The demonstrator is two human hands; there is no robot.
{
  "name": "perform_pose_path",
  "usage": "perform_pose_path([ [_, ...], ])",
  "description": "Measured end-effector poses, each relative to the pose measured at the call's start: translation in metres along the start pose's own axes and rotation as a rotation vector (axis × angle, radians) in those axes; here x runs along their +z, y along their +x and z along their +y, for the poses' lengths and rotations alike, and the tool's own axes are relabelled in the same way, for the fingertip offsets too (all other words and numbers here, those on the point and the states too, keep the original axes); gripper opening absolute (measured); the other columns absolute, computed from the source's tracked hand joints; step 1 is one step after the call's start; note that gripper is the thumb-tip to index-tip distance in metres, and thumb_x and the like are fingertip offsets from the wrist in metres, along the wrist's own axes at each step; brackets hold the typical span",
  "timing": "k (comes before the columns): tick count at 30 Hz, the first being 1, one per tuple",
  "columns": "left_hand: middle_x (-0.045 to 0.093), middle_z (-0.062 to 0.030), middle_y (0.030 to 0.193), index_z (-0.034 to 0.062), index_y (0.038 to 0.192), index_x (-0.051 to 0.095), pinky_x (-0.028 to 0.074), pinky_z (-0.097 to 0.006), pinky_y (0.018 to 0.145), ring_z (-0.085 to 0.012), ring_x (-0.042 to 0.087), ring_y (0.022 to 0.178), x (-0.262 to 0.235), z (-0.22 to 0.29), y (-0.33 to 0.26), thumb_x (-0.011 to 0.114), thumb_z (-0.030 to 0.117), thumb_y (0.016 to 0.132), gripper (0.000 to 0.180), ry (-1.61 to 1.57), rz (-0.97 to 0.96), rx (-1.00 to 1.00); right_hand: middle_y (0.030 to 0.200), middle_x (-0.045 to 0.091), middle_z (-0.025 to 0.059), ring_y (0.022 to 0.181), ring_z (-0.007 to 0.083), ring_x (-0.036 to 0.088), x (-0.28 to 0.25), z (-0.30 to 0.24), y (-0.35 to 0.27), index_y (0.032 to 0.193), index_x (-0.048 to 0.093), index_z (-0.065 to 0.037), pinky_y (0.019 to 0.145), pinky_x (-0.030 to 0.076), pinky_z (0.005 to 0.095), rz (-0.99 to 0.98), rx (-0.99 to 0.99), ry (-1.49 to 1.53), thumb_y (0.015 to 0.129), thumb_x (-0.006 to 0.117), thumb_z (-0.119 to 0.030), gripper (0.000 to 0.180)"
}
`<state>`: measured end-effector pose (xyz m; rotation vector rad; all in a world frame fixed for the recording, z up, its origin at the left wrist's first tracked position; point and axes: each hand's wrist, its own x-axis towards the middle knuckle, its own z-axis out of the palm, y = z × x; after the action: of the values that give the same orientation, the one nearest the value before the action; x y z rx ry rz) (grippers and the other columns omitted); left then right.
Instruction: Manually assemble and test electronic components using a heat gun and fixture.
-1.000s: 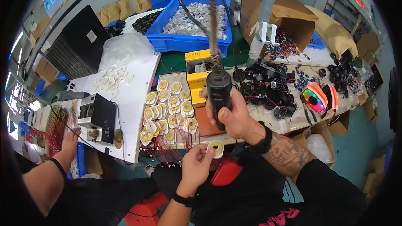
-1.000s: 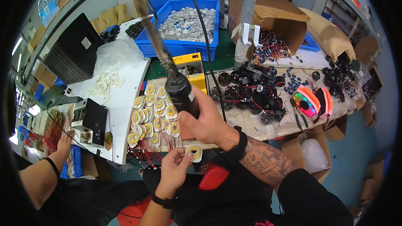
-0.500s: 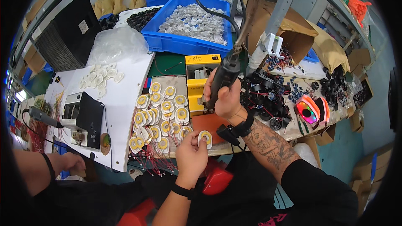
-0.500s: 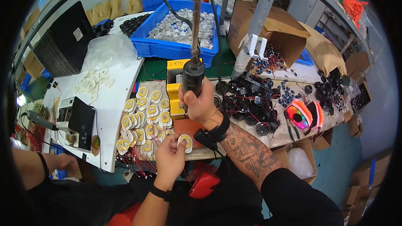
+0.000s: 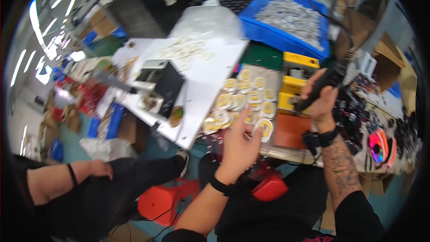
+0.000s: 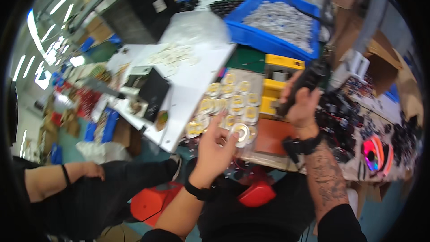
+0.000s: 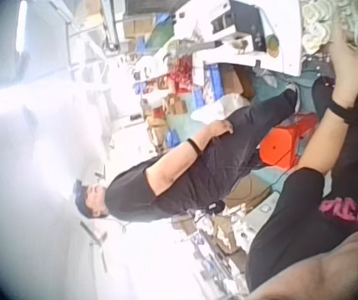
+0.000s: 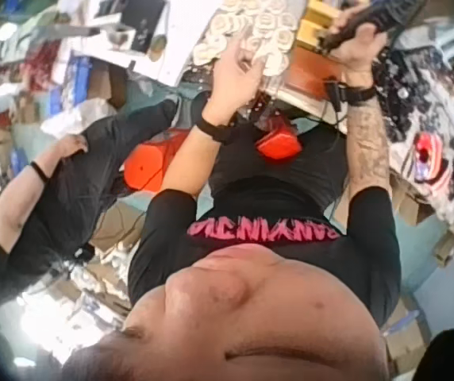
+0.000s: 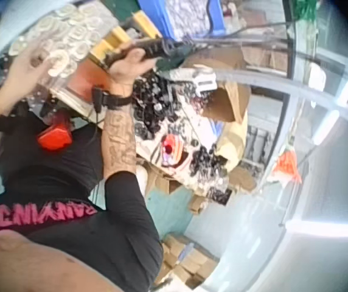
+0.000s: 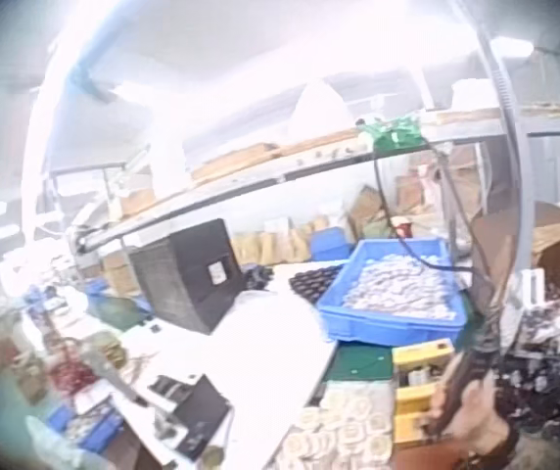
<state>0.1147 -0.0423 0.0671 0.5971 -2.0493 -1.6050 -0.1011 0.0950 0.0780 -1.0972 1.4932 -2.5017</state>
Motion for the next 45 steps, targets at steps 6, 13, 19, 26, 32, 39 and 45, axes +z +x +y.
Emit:
perform_pose_path([
  [6,0.068,-0.0063,0.075,0.0067,0.165,0.01,0.051,-0.026,0.063,-0.0098,0.063,0.066,-0.184,-0.007,0.029,0.069,-0.006,0.088,0.098,0.149,0.337,-0.065,0.083,0.054,0.0055,0.069,0.0129,0.055,0.006,0.01,0.002,0.117,0.05,-0.002,0.058,0.047,0.0263,-0.047,0.009,-0.024,0.092,0.07,-0.061,0.067],
  [13,0.073,-0.0184,0.094,0.0092,0.159,0.037,0.056,-0.037,0.08,-0.0291,0.071,0.082,-0.239,-0.054,0.035,0.075,0.016,0.075,0.093,0.632,0.266,-0.285,0.087,0.053,0.0042,0.071,0.0119,0.054,-0.007,0.041,-0.006,0.123,0.049,-0.003,0.057,0.046,0.0263,-0.038,0.019,0.01,0.095,0.069,-0.053,0.06],
  [19,0.068,-0.0303,0.124,0.0121,0.161,0.034,0.053,-0.041,0.096,-0.0409,0.068,0.114,-0.228,-0.052,0.038,0.068,0.015,0.08,0.088,0.473,0.26,-0.322,0.088,0.053,0.0045,0.071,0.0117,0.052,-0.018,0.037,0.004,0.122,0.05,-0.002,0.06,0.045,0.0253,-0.039,0.014,-0.001,0.103,0.059,-0.047,0.049],
  [26,0.074,-0.0251,0.091,0.0223,0.163,0.029,0.057,-0.045,0.077,-0.0398,0.073,0.082,-0.209,-0.022,0.035,0.069,0.015,0.079,0.094,0.769,0.316,-0.266,0.09,0.052,0.0042,0.073,0.0112,0.052,-0.023,0.037,0.0,0.123,0.049,-0.002,0.062,0.045,0.0252,-0.073,0.021,-0.016,0.103,0.059,-0.043,0.047],
  [32,0.074,-0.0192,0.089,0.0194,0.159,0.036,0.056,-0.046,0.08,-0.0408,0.073,0.086,-0.225,-0.036,0.024,0.072,0.018,0.081,0.086,0.841,0.303,-0.232,0.096,0.051,0.0036,0.079,0.0106,0.053,-0.025,0.049,-0.002,0.124,0.049,-0.002,0.063,0.046,0.0252,-0.055,0.037,0.015,0.103,0.059,-0.04,0.044],
  [39,0.065,-0.0037,0.077,0.0065,0.145,0.05,0.049,-0.027,0.062,-0.0094,0.061,0.067,-0.172,0.024,-0.007,0.071,0.006,0.091,0.058,0.311,0.256,0.029,0.091,0.052,0.0051,0.078,0.0122,0.051,-0.031,0.057,-0.006,0.125,0.049,-0.002,0.065,0.044,0.0257,0.007,-0.035,-0.018,0.105,0.057,-0.038,0.042],
  [45,0.065,-0.0028,0.076,0.011,0.155,0.04,0.048,-0.026,0.062,-0.0083,0.06,0.066,-0.125,0.052,-0.032,0.069,0.006,0.092,0.07,0.175,0.088,-0.004,0.09,0.054,0.0054,0.078,0.0125,0.052,-0.033,0.059,-0.008,0.125,0.05,-0.002,0.068,0.044,0.0262,0.055,-0.054,-0.031,0.106,0.055,-0.032,0.035],
])
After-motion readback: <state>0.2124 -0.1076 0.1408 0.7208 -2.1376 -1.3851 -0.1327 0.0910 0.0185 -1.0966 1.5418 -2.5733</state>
